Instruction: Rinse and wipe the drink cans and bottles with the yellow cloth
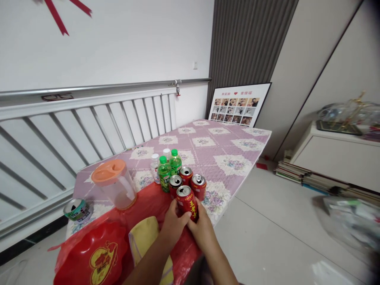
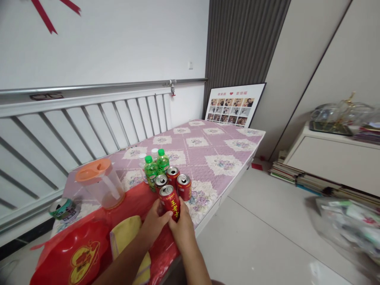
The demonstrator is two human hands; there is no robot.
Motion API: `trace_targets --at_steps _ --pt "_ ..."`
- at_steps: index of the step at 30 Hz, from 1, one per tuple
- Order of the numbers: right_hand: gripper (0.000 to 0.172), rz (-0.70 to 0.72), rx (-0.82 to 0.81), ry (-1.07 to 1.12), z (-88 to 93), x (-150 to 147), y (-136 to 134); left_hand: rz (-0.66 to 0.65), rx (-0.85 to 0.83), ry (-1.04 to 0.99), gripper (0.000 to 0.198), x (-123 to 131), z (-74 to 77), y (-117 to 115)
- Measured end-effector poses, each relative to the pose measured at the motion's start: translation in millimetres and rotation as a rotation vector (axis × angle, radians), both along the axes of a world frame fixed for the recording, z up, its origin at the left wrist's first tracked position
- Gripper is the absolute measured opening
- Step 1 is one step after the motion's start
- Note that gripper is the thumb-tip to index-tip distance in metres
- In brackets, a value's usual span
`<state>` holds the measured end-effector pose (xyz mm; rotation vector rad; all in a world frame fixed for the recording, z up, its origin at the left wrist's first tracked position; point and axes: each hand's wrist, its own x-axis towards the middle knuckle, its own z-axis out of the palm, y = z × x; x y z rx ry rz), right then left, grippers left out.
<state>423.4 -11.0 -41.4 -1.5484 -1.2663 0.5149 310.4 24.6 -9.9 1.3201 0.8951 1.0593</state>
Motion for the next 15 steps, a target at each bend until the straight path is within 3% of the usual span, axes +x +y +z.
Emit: trace_targets --at_steps 15 --pt "0.066 -0.024 -0.056 -0.082 -6.8 5 0 0.085 0.005 0.15 0.057 -3 -17.2 3"
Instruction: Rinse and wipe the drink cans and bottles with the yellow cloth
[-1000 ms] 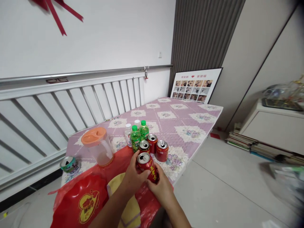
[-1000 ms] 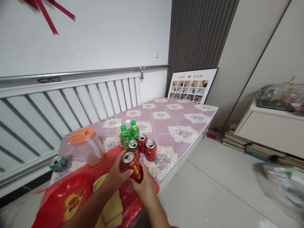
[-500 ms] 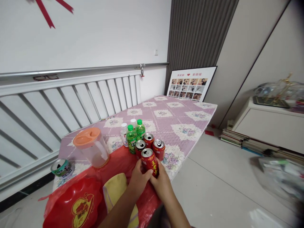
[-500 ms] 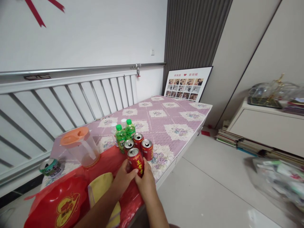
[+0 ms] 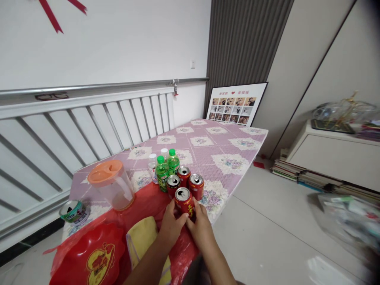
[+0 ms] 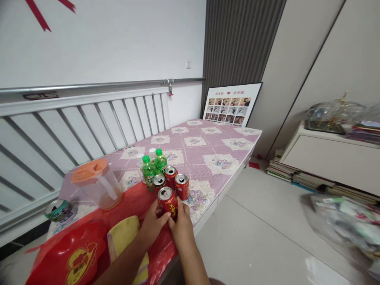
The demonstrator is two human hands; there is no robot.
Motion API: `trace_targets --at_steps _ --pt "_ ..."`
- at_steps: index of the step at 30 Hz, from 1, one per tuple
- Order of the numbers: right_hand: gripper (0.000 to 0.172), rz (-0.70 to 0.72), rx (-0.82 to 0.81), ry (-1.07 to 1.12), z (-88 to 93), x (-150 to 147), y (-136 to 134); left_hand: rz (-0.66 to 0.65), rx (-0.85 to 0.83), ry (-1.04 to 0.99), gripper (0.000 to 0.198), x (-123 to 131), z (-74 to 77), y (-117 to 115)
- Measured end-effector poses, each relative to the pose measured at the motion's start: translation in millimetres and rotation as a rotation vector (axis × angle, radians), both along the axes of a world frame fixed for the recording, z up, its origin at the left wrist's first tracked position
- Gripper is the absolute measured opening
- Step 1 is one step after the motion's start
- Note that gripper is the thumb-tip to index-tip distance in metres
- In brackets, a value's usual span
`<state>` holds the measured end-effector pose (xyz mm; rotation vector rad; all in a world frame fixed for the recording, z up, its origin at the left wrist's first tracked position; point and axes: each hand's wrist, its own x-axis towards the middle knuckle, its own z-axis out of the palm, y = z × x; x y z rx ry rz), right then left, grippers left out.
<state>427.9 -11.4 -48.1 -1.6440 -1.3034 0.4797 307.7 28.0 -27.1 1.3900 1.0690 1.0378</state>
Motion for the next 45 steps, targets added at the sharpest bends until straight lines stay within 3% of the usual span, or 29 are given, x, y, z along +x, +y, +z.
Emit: trace_targets --at_steps 9,21,30,37,45 --pt "0.065 -0.033 -0.002 0.018 4.2 -5 2 0.01 0.026 0.012 0.062 -1 -4.4 1" --pt "0.058 -0.075 0.053 -0.024 -7.5 0 4 0.031 0.071 0.104 0.067 -1 -15.9 -4" --pt "0.05 -0.076 0.014 0.034 -1.9 9 -2 0.106 0.073 0.168 0.058 0 -24.3 -3" --pt "0.033 -0.029 -0.016 0.082 6.8 9 -7 0.072 0.057 0.173 0.053 -2 -24.8 -4" --pt "0.037 -0.044 -0.015 0.096 8.0 3 -5 0.058 0.096 0.19 0.061 -2 -25.3 -6"
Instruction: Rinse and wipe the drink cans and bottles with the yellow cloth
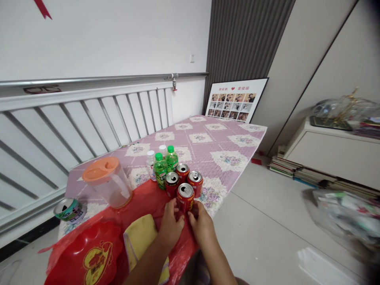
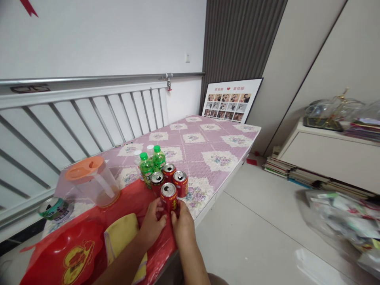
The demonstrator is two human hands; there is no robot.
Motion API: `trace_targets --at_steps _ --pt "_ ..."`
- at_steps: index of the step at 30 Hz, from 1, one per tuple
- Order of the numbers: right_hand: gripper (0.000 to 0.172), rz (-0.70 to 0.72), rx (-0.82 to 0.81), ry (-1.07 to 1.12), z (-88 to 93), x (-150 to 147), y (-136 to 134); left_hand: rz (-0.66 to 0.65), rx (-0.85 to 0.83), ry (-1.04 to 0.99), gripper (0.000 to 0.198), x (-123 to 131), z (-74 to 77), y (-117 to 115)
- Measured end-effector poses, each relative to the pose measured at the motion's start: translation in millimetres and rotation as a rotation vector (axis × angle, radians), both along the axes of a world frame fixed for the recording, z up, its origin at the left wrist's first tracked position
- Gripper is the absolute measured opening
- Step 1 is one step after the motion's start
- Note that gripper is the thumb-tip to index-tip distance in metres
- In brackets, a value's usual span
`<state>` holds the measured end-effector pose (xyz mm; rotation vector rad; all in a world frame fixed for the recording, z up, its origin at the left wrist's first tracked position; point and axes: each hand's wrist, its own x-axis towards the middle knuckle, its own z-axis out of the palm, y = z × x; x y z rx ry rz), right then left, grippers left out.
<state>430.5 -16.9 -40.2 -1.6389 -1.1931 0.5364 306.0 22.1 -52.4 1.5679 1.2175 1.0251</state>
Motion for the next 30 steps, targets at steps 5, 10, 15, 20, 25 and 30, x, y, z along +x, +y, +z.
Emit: trace_targets --at_steps 5,10,15,20,25,30 --pt "0.041 -0.003 0.017 -0.009 -3.0 -1.9 3.0 -0.009 0.001 0.011 0.065 -0.3 -0.6 0.9" --pt "0.043 -0.029 0.039 -0.056 -5.2 -1.0 5.7 -0.017 -0.002 0.041 0.068 -0.2 -1.9 1.2" --pt "0.042 -0.037 0.046 -0.06 -7.7 -0.1 6.1 -0.026 -0.023 0.061 0.073 0.2 -4.4 2.3" --pt "0.042 -0.029 0.042 -0.064 -9.0 0.1 5.6 -0.029 -0.021 0.058 0.073 0.1 -8.2 4.6" --pt "0.043 -0.017 0.036 -0.073 -9.2 -0.1 6.4 -0.029 -0.024 0.058 0.073 0.1 -9.1 5.4" --pt "0.041 0.002 0.02 -0.092 -5.1 1.3 4.2 -0.027 -0.028 0.058 0.073 0.5 -7.9 5.2"
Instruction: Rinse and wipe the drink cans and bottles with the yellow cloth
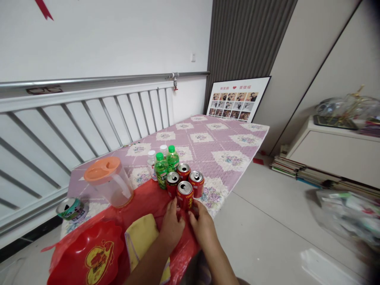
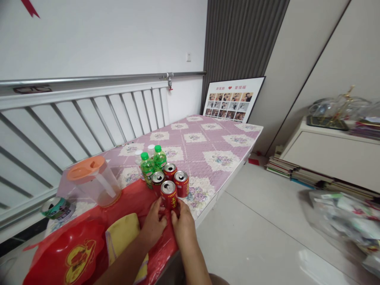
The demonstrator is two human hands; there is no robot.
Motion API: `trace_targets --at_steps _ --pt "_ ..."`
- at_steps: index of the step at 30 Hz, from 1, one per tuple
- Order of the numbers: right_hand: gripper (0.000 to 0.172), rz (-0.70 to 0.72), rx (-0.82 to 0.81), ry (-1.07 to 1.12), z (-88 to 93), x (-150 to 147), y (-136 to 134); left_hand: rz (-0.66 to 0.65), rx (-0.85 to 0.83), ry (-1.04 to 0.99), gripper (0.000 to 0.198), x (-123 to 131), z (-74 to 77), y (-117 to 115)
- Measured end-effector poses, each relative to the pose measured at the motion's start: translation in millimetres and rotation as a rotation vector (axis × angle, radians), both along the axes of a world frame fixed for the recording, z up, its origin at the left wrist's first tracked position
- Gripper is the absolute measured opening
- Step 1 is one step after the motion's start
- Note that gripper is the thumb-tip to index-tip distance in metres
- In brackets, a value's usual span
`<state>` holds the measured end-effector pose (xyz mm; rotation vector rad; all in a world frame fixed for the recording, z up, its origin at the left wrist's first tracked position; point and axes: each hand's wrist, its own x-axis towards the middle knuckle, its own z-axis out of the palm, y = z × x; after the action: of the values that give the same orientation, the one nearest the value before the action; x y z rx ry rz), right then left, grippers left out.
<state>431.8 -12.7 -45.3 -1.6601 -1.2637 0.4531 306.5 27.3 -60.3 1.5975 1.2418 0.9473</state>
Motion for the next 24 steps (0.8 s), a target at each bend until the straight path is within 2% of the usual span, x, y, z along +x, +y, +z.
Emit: trace_targets --at_steps 9,12,15,17,20,24 --pt "0.008 0.038 -0.092 -0.116 12.3 1 -5 0.027 0.008 -0.069 0.072 0 6.9 -2" --pt "0.008 0.061 -0.129 -0.184 14.6 0 -6 0.04 0.01 -0.1 0.071 0 16.8 -2" --pt "0.008 0.077 -0.163 -0.248 16.0 -1 -7 0.038 0.012 -0.061 0.068 -5 33.5 -7" --pt "0.008 0.085 -0.184 -0.286 16.5 -1 -8 -0.016 0.071 0.07 0.064 -14 47.7 -15" --pt "0.011 0.1 -0.212 -0.331 16.9 -1 -7 -0.224 0.183 0.41 0.061 -30 68.3 -36" --pt "0.012 0.115 -0.236 -0.375 16.6 -2 -7 -0.406 0.135 0.801 0.055 -42 81.3 -65"
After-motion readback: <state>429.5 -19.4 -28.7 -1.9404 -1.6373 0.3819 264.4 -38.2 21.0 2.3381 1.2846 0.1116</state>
